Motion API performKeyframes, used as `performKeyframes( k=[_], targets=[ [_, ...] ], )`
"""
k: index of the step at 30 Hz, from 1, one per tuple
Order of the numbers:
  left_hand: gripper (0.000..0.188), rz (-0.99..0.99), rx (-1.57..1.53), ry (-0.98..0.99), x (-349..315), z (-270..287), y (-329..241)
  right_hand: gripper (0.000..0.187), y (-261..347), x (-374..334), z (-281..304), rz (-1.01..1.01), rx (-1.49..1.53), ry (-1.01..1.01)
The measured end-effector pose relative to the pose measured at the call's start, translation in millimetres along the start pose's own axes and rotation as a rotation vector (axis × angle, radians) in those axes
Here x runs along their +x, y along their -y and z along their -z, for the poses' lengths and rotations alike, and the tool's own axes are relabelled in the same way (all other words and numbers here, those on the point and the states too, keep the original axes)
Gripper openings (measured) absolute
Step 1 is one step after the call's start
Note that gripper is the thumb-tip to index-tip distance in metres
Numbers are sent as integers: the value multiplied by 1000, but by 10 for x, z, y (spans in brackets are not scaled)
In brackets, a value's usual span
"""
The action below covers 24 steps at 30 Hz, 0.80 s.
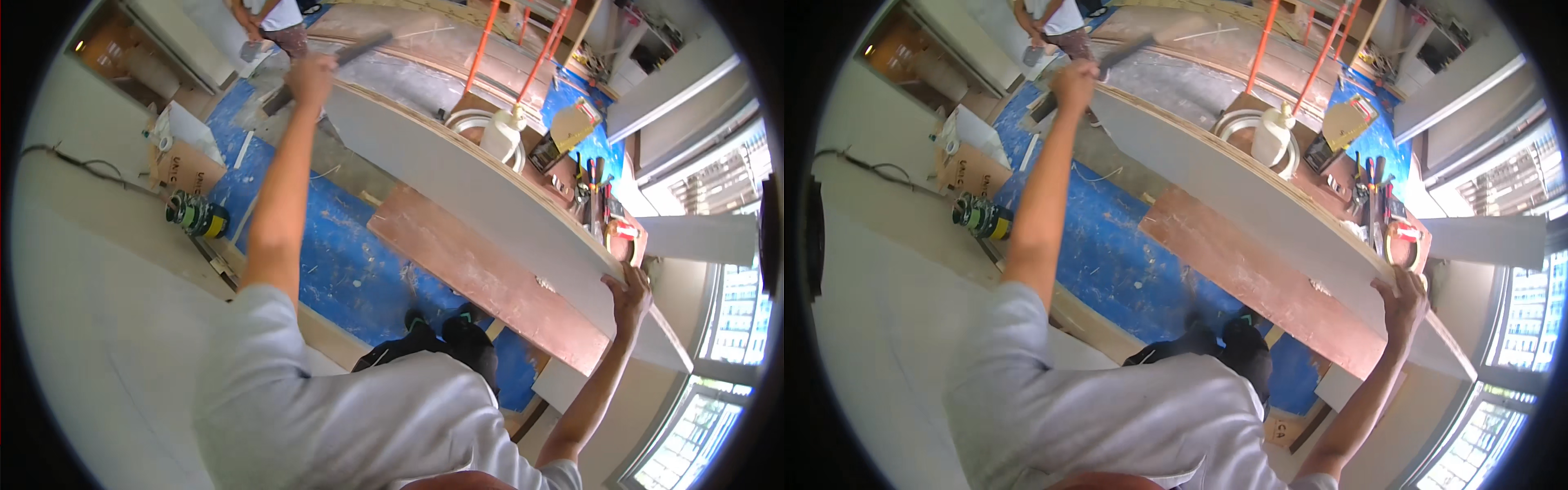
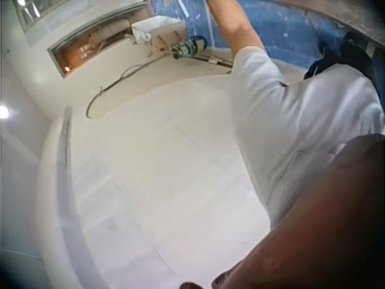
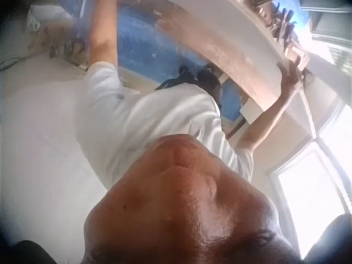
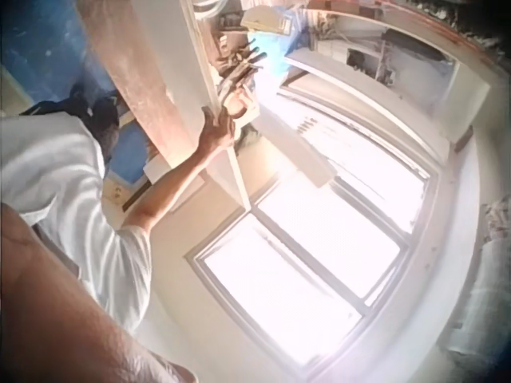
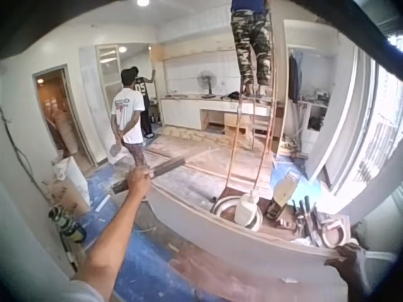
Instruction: The person wipes the edges and surfaces of a white furniture panel with a cloth and a sanding block, then handles a glue bottle.
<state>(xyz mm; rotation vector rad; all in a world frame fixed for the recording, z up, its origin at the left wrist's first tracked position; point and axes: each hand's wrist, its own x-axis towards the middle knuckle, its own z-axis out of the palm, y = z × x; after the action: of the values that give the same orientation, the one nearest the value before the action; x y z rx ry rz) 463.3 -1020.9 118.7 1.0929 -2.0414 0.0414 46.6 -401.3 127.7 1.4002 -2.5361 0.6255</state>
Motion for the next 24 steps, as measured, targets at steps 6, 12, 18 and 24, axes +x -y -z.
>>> performKeyframes(
  k=[6, 12, 18, 24],
  targets=[
    [23, -395, -379, -33, -1602, 61, -3305, 46, 67, 96, 42, -22, -12, 43],
    [20, -474, -419, 72, -968, -246, -1680, 47, -146, -37, 58, -49, 22, 8],
    [30, -238, -6, 38, -642, -210, -632, 56, -146, 2, -3, -42, -9, 17],
    [40, -464, -251, 134, -1912, -142, -4087, 51, -434, -4, 66, 103, -29, 42]
  ],
)
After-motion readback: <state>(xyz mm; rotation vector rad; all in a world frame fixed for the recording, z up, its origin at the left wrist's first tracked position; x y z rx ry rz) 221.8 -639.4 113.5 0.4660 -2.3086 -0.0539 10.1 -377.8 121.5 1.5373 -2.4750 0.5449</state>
